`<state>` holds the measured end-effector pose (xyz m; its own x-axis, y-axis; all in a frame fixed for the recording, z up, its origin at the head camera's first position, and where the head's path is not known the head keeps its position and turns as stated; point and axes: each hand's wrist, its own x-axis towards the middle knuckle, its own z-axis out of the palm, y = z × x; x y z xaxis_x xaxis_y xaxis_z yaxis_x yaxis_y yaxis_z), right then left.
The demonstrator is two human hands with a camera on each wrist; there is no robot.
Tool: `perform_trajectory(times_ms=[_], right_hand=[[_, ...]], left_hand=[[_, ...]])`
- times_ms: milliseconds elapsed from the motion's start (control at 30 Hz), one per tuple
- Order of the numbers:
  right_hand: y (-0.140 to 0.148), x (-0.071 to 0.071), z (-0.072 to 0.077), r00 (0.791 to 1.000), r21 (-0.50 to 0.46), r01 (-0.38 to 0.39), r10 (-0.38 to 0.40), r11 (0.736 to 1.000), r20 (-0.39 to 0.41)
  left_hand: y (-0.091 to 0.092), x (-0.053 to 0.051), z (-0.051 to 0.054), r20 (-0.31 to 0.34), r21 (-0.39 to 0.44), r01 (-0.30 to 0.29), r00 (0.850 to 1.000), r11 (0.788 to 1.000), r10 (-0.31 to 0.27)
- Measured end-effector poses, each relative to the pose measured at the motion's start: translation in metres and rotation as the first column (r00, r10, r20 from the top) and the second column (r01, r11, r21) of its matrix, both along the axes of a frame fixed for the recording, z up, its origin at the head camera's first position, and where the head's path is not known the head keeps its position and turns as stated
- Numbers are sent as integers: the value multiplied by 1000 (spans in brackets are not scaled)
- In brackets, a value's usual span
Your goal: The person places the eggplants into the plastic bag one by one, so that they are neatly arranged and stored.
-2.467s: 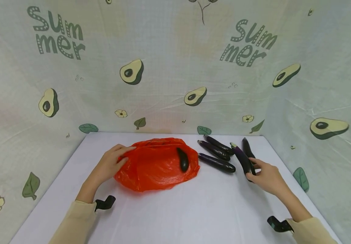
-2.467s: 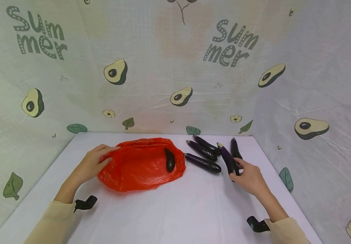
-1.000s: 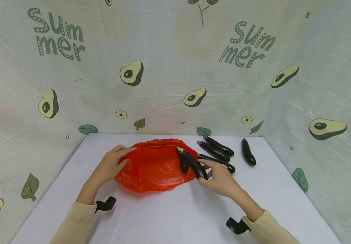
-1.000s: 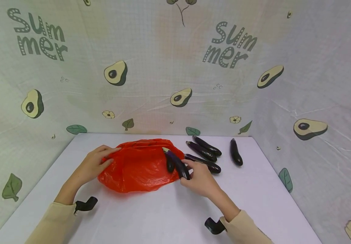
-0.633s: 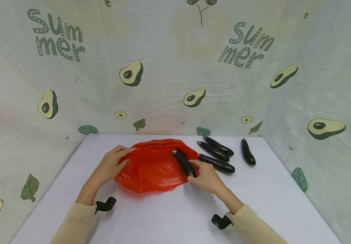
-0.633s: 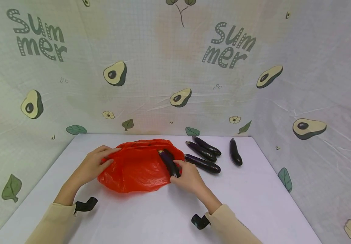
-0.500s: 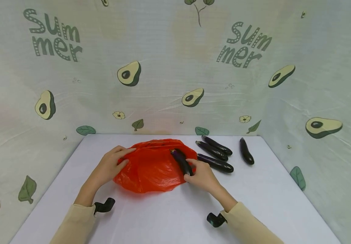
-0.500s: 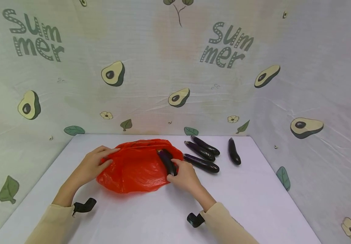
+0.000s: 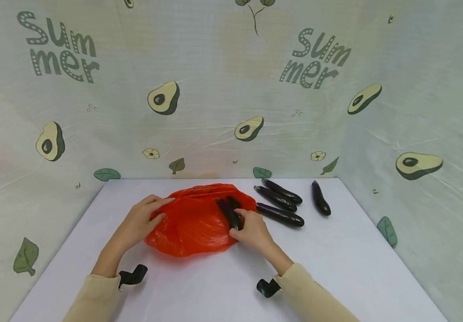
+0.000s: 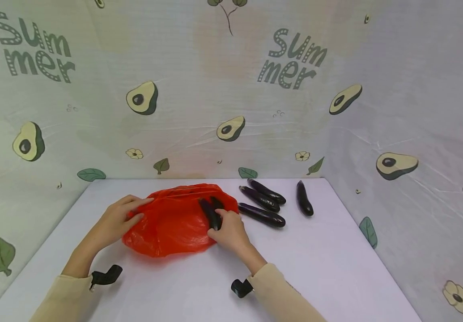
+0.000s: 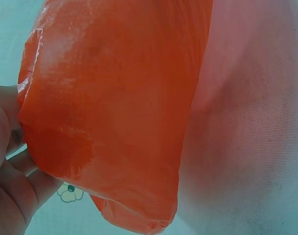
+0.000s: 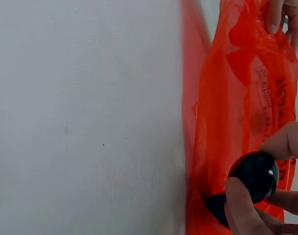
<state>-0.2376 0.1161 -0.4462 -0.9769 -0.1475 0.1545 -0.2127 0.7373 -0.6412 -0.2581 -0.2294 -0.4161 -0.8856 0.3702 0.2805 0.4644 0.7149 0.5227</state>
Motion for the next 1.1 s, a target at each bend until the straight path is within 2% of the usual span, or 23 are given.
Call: perform_trajectory(times_ms=[267,467,733,1100], right_hand=[[-14,1,-3,999,30,12,-13,999,40],[-13,2,-8,998,50,39,-42,998,57],[-12,-1,-14,999,40,36,-36,999,17],[-8,-9,-21,996,27,86,-86,996,-9]], left_hand=[[-8,6,0,12,5,-24,1000,1000,24],[-8,4,2,11,2,-14,1000,1000,14],[-7,4,4,19,2,-14,1000,1000,14],[-2,0,3,5,-1,1,1000,1000,-1]])
